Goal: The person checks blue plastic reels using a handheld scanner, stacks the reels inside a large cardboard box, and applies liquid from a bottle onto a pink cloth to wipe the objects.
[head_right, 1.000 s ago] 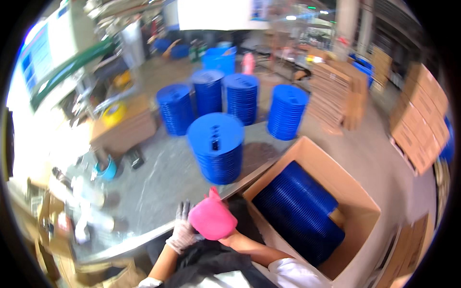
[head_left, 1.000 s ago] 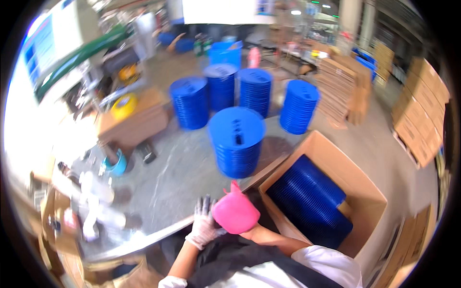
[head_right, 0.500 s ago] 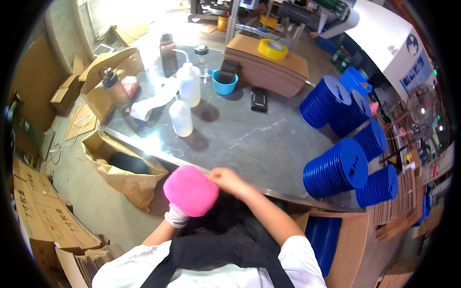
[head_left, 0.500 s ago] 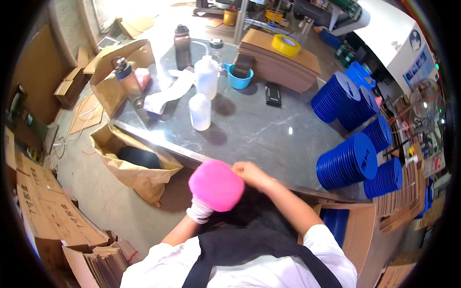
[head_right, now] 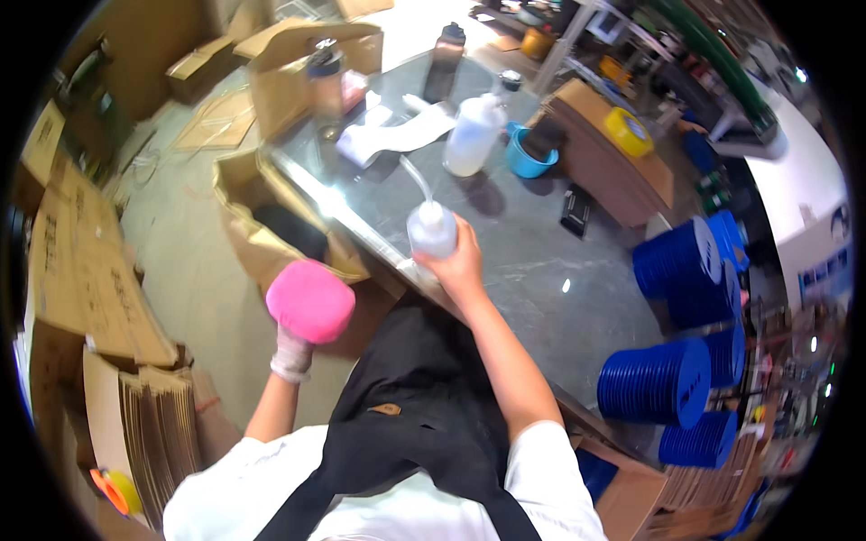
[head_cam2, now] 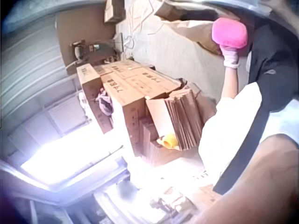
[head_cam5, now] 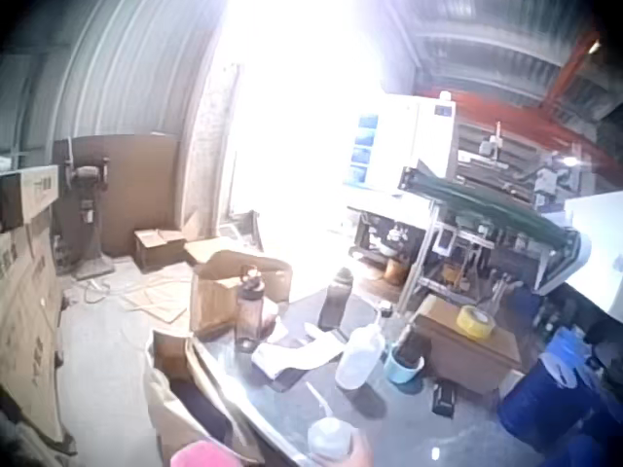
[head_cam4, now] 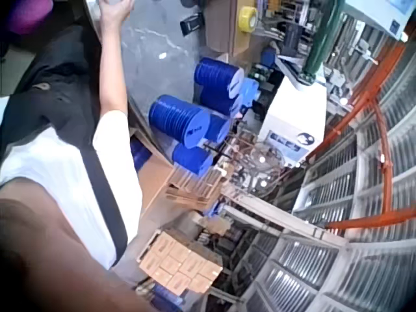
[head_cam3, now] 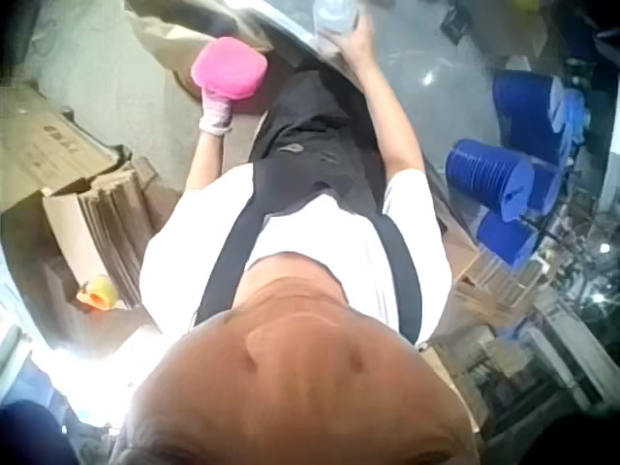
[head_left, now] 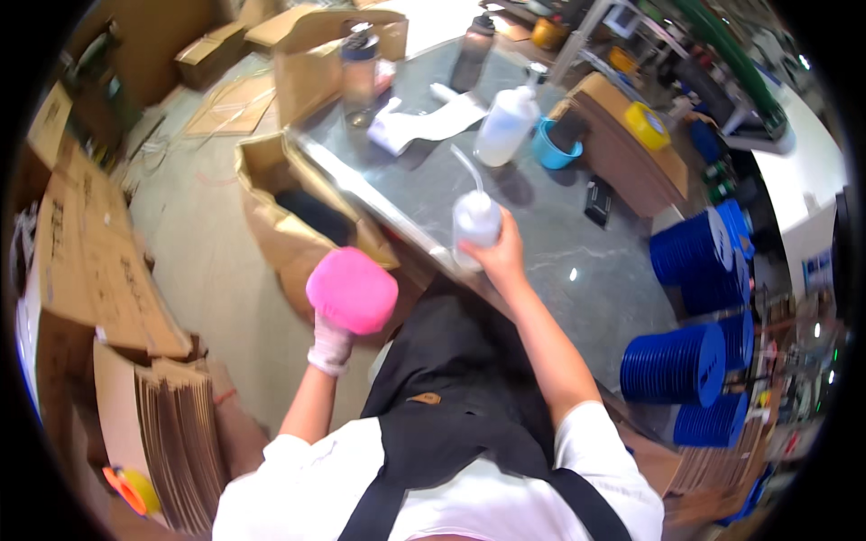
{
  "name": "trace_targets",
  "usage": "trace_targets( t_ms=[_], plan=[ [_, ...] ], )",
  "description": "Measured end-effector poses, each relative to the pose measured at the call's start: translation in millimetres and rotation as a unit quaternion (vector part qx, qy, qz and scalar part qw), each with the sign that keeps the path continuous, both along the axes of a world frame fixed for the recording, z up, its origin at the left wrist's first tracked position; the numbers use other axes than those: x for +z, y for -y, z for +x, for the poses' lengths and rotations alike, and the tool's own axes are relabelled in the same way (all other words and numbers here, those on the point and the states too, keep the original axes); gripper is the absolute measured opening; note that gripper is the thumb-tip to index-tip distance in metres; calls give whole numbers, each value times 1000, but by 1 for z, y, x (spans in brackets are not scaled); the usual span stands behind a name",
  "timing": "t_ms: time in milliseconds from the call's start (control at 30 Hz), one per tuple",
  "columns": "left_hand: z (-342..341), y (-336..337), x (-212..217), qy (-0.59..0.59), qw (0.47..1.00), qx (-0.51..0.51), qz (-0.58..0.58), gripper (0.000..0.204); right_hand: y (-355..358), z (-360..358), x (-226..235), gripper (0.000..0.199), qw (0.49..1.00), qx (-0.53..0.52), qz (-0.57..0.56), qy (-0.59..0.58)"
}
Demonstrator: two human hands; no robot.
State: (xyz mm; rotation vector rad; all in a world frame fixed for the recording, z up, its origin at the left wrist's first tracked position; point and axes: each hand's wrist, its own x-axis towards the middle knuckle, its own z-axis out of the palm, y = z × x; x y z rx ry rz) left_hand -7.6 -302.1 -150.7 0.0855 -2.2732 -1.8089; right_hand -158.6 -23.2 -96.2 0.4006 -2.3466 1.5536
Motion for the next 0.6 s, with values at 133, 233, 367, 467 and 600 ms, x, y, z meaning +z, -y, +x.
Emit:
trace_targets(
  t_ms=[133,233,367,467,600],
  plan=[
    [-7,26,-2,-61,989,21,-131,56,0,103,50,85,973,136,155,107],
    [-26,32,-17,-138,940,15,-313,57,12,143,69,83,956,178,199,121],
    [-27,24,-15,-107,978,-60,-168,57,29,155,78,78,958,173,211,86],
    [-26,23,-11,-152,955,-48,-250,58,32,154,79,75,963,152,213,62],
    [-24,21,-1,-185,943,-75,-266,63,24,155,83,71,966,100,229,71]
  ],
)
